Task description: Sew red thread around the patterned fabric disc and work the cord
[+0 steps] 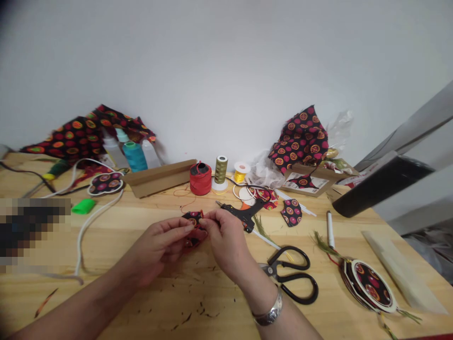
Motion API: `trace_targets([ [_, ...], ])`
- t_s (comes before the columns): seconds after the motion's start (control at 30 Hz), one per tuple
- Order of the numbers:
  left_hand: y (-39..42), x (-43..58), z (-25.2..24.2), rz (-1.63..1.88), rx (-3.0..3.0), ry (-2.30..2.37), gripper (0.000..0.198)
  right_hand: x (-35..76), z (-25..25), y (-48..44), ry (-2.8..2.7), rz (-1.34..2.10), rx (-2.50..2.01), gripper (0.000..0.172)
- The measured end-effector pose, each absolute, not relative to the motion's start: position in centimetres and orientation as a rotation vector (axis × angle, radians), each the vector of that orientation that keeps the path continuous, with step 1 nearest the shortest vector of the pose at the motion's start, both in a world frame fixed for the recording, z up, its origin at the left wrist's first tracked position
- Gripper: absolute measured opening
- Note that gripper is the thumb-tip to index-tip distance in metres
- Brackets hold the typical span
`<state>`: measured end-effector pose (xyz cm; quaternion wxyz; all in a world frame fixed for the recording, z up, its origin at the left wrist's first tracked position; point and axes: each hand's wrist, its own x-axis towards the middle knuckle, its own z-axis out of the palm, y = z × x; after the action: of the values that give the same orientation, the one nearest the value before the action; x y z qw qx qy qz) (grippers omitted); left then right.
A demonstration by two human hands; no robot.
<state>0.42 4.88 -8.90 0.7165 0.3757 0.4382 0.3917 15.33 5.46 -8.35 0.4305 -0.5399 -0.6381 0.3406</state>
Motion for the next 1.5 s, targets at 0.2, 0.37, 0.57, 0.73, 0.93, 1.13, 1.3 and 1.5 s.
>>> trace_targets([
  [0.2, 5.1, 0.1, -8.7, 0.836, 0.675, 0.876, 0.016, 15.3, -8.2, 5.2, -1.645, 0.761, -1.371, 0.012],
  [0.37, 4.9, 0.2, -8.7, 0.862, 0.738, 0.884, 0.013, 15.2, -8.1, 5.1, -1.645, 0.769, -1.372, 0.012],
  [0.57, 4.5, 0.7, -8.3, 0.986, 1.316, 1.091, 0.008, 15.3, -7.9, 5.3, -1.544, 0.852, -1.364, 0.014],
  [0.73, 4.2, 0.9, -8.9, 1.082, 1.632, 1.143, 0.013, 15.3, -8.0, 5.6, -1.298, 1.188, -1.261, 0.018],
  [0.93, 4.1, 1.0, -9.3, 1.034, 1.841, 1.098, 0.019, 15.2, -8.0, 5.5, -1.046, 1.502, -1.070, 0.022],
  [1.13, 3.7, 1.0, -9.3, 0.863, 1.894, 1.094, 0.021, 16.0, -7.3, 5.3, -0.945, 1.702, -0.842, 0.020],
  [1.3, 3.5, 1.0, -9.6, 0.620, 2.036, 1.176, 0.028, 17.7, -5.8, 4.2, -0.943, 1.887, -0.477, 0.020],
  [1.5, 3.8, 0.8, -9.6, 0.663, 2.133, 1.308, 0.028, 18.6, -6.0, 3.6, -1.129, 2.032, -0.407, 0.036],
])
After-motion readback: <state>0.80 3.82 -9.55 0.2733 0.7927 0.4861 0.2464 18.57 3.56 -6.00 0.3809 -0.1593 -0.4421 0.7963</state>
